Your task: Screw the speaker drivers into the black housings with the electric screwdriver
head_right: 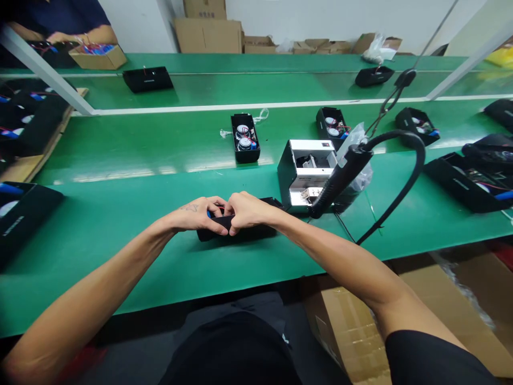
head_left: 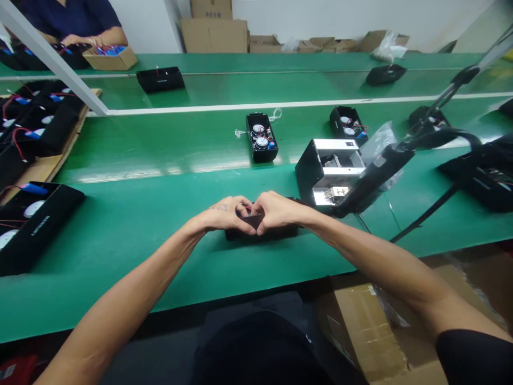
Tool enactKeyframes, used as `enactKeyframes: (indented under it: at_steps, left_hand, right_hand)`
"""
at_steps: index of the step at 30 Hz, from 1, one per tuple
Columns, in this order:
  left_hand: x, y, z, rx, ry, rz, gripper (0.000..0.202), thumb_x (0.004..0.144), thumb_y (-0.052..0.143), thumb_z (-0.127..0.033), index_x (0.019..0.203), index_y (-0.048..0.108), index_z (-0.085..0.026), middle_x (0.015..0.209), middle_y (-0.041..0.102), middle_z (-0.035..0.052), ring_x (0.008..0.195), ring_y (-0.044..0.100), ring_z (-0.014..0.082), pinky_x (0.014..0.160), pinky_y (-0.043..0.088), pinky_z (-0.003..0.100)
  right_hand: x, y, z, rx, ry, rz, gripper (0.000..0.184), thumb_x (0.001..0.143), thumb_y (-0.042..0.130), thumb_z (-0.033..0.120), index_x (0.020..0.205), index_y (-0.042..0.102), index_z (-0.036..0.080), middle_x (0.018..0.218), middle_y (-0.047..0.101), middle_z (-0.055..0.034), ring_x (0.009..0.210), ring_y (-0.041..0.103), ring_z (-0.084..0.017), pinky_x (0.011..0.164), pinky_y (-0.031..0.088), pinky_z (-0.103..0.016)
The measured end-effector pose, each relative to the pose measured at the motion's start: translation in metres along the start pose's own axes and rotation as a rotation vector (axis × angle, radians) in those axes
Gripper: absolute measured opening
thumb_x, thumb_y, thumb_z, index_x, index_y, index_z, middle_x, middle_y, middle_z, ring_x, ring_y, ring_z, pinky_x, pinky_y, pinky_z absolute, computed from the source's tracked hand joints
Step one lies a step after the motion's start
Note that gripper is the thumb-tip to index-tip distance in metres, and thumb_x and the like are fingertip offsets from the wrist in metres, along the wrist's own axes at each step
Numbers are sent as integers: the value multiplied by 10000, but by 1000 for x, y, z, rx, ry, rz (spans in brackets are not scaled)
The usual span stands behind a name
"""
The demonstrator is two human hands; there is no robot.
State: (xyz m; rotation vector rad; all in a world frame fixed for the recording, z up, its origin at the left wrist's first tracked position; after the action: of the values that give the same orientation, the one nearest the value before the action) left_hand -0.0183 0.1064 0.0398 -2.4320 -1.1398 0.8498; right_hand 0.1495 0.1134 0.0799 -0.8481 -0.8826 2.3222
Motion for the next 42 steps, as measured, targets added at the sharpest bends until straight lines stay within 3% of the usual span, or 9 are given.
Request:
enactKeyframes:
  at_steps: [7, 11, 14, 23, 26, 28, 32, 36, 42]
  left_hand:
    - [-9, 7, -3, 54, 90, -106, 321, 605, 894, -457, 695, 717, -205, 1288, 652, 24, 1035, 658, 216, 832, 527, 325]
    - [-41, 26, -15, 315, 288, -546, 373, 665, 903, -366, 957, 732, -210, 1292, 640, 89, 1168, 607, 295, 1001, 511, 457]
    - [-65, 54, -25, 554, 423, -749, 378, 816, 805, -274, 1150, 665, -164, 1137, 710, 114, 1168, 580, 322, 1024, 491, 506]
    - [-69, 96, -14, 660, 536, -698, 197, 945, 608, -119, 1118, 696, -159, 956, 757, 62, 1214, 596, 301, 1160, 430, 543]
    - [-68, 98, -8, 597, 557, -708, 183, 947, 617, -117, 1093, 704, -183, 925, 759, 36, 1136, 625, 265, 1139, 460, 536]
    - [-67, 99, -7, 577, 555, -711, 180, 944, 620, -117, 1072, 710, -207, 931, 764, 24, 1093, 638, 251, 1128, 470, 544]
    - [-66, 99, -6, 555, 547, -715, 189, 929, 631, -100, 1051, 716, -217, 917, 769, 15, 1057, 645, 237, 1117, 482, 540]
    - [-65, 98, -4, 570, 532, -696, 190, 922, 638, -93, 1046, 715, -216, 904, 765, 11, 1040, 645, 232, 1122, 476, 539]
    - [-65, 100, 3, 598, 595, -743, 180, 929, 645, -109, 1060, 697, -221, 884, 752, 8, 1029, 632, 236, 1078, 492, 519]
  right_hand:
    - [-6, 4, 6, -42, 53, -50, 206, 606, 834, 273, 694, 671, 184, 604, 563, 42, 607, 492, -125, 531, 240, -275]
    - [-17, 17, 5, -151, -40, -132, 150, 686, 766, 287, 743, 655, 204, 665, 619, 18, 638, 548, -156, 554, 254, -282]
    - [-28, 34, 3, -198, -100, -237, 327, 717, 715, 199, 1035, 640, 222, 787, 695, 0, 737, 623, -201, 629, 318, -286]
    - [-51, 94, -6, -413, -273, -473, 356, 817, 556, 56, 1160, 560, 149, 840, 693, -78, 770, 608, -235, 727, 388, -367]
    - [-78, 80, -3, -328, -369, -599, 250, 866, 566, 57, 1090, 597, 164, 852, 702, -67, 786, 626, -217, 730, 452, -361]
    - [-106, 55, -13, -180, -333, -907, 207, 886, 628, 103, 1070, 616, 197, 926, 711, -55, 857, 656, -210, 772, 505, -354]
    - [-155, 7, -70, 15, 153, -1636, 301, 891, 711, 286, 1160, 596, 220, 1118, 638, -86, 928, 630, -227, 833, 534, -428]
    - [-146, -14, -122, 76, 362, -1549, 416, 872, 692, 499, 1151, 609, 201, 1187, 613, -120, 1021, 615, -270, 936, 514, -536]
    - [-123, 5, -134, 627, 4, -1552, 278, 836, 720, 374, 1011, 558, 232, 711, 629, 45, 602, 609, -151, 667, 559, -362]
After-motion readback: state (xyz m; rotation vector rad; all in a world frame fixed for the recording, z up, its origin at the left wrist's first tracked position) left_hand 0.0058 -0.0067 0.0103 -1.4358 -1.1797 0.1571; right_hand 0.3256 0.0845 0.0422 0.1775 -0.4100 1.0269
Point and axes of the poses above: each hand's wrist, its own x-axis towards the middle knuckle, its own y-axis out of the palm, z = x × y, the point moved 3 cm from there along x, towards the middle knuckle
